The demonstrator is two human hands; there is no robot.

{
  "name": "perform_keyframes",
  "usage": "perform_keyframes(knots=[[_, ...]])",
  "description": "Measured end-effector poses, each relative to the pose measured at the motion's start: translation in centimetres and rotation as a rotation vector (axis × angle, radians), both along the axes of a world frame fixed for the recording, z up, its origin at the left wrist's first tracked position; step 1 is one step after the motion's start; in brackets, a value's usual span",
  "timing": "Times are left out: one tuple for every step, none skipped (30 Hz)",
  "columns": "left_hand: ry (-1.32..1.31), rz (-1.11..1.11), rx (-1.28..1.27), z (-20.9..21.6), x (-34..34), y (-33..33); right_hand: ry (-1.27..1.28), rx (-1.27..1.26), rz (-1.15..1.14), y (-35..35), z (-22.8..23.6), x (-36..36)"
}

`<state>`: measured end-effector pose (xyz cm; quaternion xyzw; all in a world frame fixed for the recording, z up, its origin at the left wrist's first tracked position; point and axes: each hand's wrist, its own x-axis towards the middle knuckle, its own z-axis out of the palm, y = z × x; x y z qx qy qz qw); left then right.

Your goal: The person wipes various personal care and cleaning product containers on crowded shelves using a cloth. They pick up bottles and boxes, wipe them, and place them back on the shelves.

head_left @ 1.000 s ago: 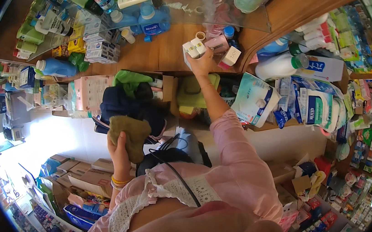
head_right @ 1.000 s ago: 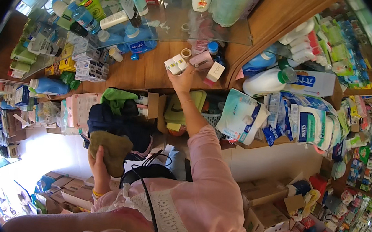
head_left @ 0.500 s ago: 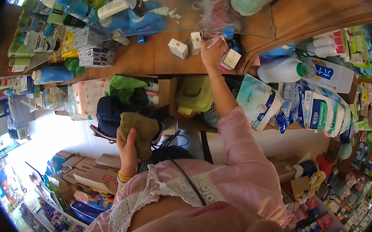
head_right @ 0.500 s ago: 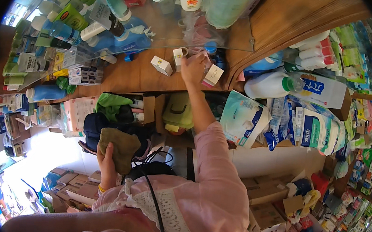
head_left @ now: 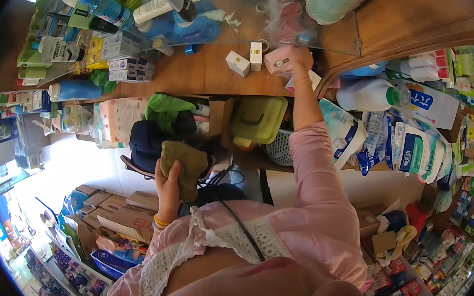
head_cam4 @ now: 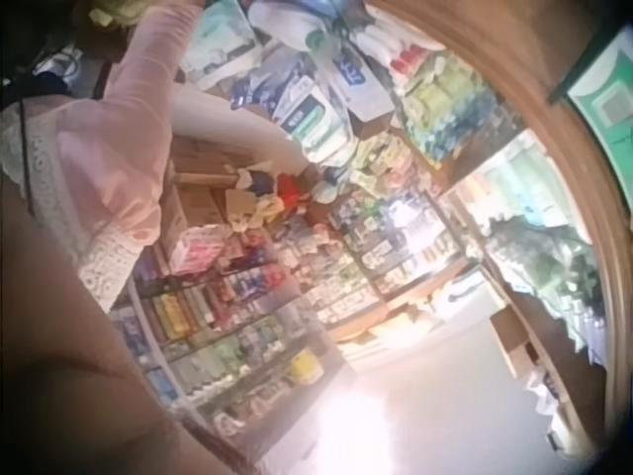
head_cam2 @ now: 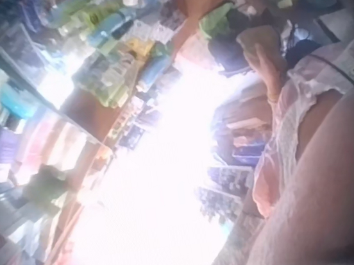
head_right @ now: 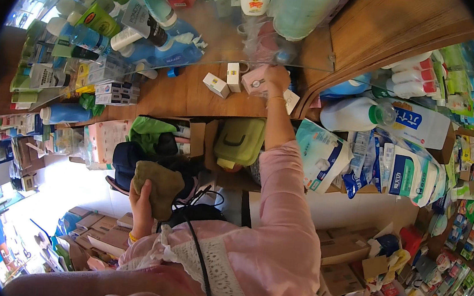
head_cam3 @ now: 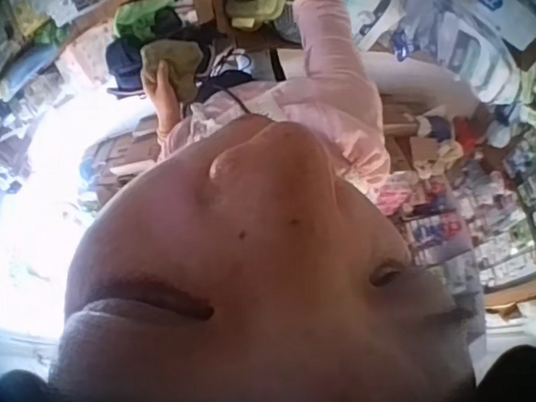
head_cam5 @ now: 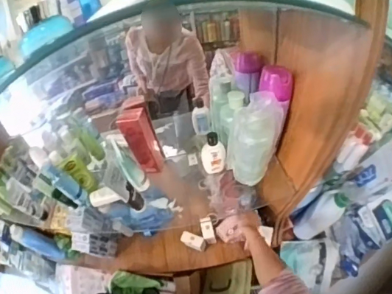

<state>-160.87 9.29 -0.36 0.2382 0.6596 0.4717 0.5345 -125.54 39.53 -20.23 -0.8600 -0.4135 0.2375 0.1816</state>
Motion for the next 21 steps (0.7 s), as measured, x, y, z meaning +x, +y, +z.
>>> perform_keyframes(knots=[[-0.002,-0.003,-0.001,0.0,0.0,0.1,0.033,0.000,0.033,0.4,-0.3,1.5],[-0.004,-0.012,0.001,0.1,-0.1,0.3,0.065,0.002,0.061,0.9,-1.0,3.2],[-0.005,-0.017,0.006,0.1,-0.1,0.4,0.094,0.006,0.096,1.2,-1.3,4.1],[-0.003,-0.003,0.006,0.2,0.2,0.3,0.285,-0.024,0.025,1.0,0.2,3.6],[-0.001,0.008,0.006,0.2,0.3,0.0,0.475,-0.057,-0.049,0.8,1.9,3.5],[0.000,-0.002,0.009,0.3,0.3,0.1,0.665,-0.080,-0.143,0.4,3.6,3.7],[0.002,-0.014,0.011,0.4,0.2,0.1,1.015,-0.059,-0.144,0.4,2.3,5.3],[0.004,-0.028,0.014,0.5,0.1,0.1,1.098,0.058,-0.281,0.1,1.9,5.0],[-0.013,-0.009,0.015,0.4,0.2,-0.2,1.167,0.228,-0.108,-1.1,3.7,3.9],[-0.033,0.003,0.019,0.6,0.2,-0.5,1.295,0.275,-0.041,-2.8,5.1,3.2],[-0.051,0.005,0.023,0.8,0.2,-0.6,1.431,0.318,0.019,-4.7,6.4,2.6],[-0.061,0.000,0.026,0.9,0.0,-0.6,1.631,0.232,-0.025,-5.9,6.4,2.7],[-0.072,0.003,0.027,1.0,-0.2,-0.8,1.829,0.129,-0.065,-7.2,7.1,2.2],[-0.082,0.005,0.028,1.0,-0.5,-1.0,1.867,0.140,-0.038,-9.2,7.5,1.3],[-0.107,0.017,0.031,1.1,-0.7,-1.3,1.906,0.147,-0.010,-11.4,8.8,0.0],[-0.130,0.018,0.033,1.2,-1.0,-1.2,1.946,0.162,0.011,-13.6,10.2,-1.2],[-0.155,0.036,0.035,1.3,-1.1,-1.6,1.969,0.174,0.000,-16.5,12.8,-3.8],[-0.185,0.031,0.046,1.3,-1.4,-2.1,2.040,0.184,-0.034,-19.3,14.9,-5.8],[-0.212,0.002,0.055,1.5,-1.6,-2.1,1.655,0.452,-0.051,-22.0,15.0,-8.7],[-0.237,-0.019,0.063,1.7,-1.9,-2.2,1.690,0.360,0.164,-23.7,15.8,-10.5],[-0.207,-0.112,0.101,1.8,-2.3,-2.4,1.700,0.277,0.394,-25.3,16.6,-12.3]])
